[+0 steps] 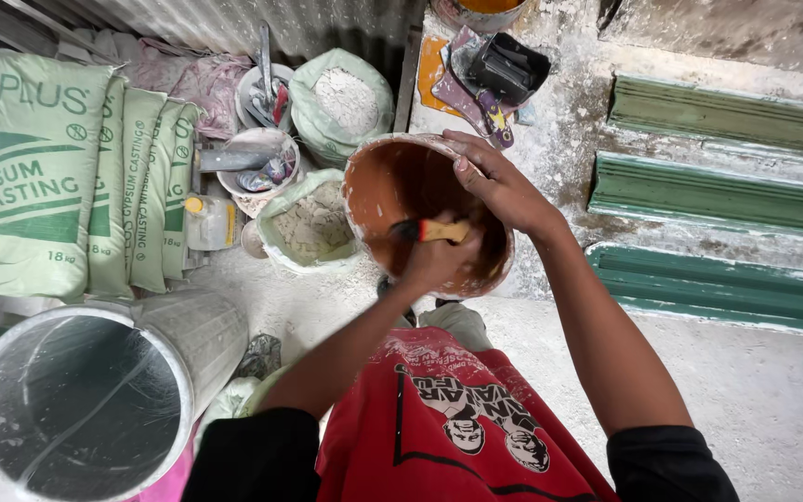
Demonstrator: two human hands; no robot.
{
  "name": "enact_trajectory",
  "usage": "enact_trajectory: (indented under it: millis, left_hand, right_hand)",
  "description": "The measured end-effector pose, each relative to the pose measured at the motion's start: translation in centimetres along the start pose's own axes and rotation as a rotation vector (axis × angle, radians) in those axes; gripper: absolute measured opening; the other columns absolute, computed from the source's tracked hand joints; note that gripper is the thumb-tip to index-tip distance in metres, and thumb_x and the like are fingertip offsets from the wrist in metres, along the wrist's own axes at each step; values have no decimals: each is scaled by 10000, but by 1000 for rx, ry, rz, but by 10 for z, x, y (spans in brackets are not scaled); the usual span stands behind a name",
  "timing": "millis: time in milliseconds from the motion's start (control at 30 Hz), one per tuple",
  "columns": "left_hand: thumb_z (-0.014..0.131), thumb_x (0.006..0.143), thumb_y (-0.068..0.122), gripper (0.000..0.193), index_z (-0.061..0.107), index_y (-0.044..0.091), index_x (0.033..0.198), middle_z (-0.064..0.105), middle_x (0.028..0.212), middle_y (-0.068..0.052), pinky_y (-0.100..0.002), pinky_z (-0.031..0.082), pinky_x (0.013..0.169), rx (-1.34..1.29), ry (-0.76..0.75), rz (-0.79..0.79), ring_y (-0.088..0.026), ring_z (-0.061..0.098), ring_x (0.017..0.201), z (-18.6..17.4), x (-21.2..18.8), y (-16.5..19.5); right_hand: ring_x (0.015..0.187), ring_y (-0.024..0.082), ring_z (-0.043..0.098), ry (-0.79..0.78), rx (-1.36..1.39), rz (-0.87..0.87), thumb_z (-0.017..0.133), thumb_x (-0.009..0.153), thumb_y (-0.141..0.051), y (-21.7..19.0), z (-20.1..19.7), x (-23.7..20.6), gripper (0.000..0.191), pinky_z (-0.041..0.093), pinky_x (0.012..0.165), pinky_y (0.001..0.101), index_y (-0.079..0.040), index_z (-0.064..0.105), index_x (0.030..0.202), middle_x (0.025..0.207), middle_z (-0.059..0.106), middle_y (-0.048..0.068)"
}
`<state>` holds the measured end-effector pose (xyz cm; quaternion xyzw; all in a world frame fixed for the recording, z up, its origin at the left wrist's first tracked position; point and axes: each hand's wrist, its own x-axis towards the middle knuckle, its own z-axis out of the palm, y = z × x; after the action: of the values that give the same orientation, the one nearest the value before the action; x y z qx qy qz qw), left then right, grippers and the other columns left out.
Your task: The person scrubs green mold strips with a brush, then scrapes and brushes out a large bowl. They fill a pink cup with water from a tap, pour the water into the bowl, and scoop gypsum powder from a bag into the bowl.
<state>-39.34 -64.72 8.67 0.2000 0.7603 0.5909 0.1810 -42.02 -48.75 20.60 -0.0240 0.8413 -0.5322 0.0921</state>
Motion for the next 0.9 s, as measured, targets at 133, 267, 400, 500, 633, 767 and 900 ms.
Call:
enact_trajectory:
  millis: [133, 267, 400, 500, 633, 767, 900]
  left_hand:
    - [685, 885, 280, 304, 754, -16, 910, 746, 744, -175, -416, 654, 694, 395, -381, -512, -299, 786, 683, -66, 63, -32]
    - [668, 857, 400, 446, 744, 49, 1120, 745, 1105, -197, -441, 589, 720, 873, -10, 412, -443, 683, 1065, -34, 87, -43]
    - [649, 905, 253, 521, 618, 127, 1409, 649, 1374, -151, -424, 602, 966, 903, -186, 878, -287, 611, 1243, -16, 70, -40]
    - [657, 869, 331, 474, 664, 238, 1333, 690, 1181, -97, -480, 541, 851, 1100, -809, 445, -298, 649, 1115, -41, 74, -24]
    - [627, 1034, 155, 146, 764, 150, 1083, 764, 1102, -89, -416, 585, 819, 1336, -577, 346, -269, 730, 1031, -70, 70, -4]
    - [835, 825, 299, 298, 717, 97, 1010, 733, 1028, -179, -430, 545, 698, 759, -322, 15, -328, 710, 878, -55, 29, 8]
    - [681, 1012, 318, 294, 674, 24, 1004, 764, 922, -224, -300, 548, 519, -203, -506, -482, -262, 764, 725, -39, 25, 31]
  right_hand:
    - [1502, 258, 378, -58, 22, 8, 460, 1062, -475, -2, -4, 3, 583, 279, 1230, 410, -103, 499, 1509, 1607, 444, 72]
    - [1511, 269, 351, -85, -3, 10, 466, 1050, -494, -3, -6, 7, 604, 253, 1232, 413, -110, 497, 1516, 1621, 423, 82]
    - [1505, 275, 362, -103, -25, -25, 468, 1048, -505, -2, -6, 5, 614, 259, 1236, 412, -119, 493, 1525, 1613, 431, 86]
    - [1504, 274, 370, -100, -2, -29, 477, 1054, -477, 1, -7, 0, 598, 261, 1238, 410, -119, 483, 1534, 1613, 430, 84]
    - [1510, 271, 372, -50, 40, -43, 497, 1069, -403, 6, -6, -10, 546, 256, 1244, 404, -98, 475, 1522, 1620, 436, 87]
    - [1518, 269, 384, 52, 99, -36, 508, 1081, -352, 12, 4, -12, 499, 265, 1251, 392, -77, 527, 1498, 1605, 464, 108]
    - [1486, 250, 393, 155, 156, 51, 520, 1063, -356, 20, 9, 2, 520, 265, 1228, 370, -66, 518, 1495, 1579, 472, 118]
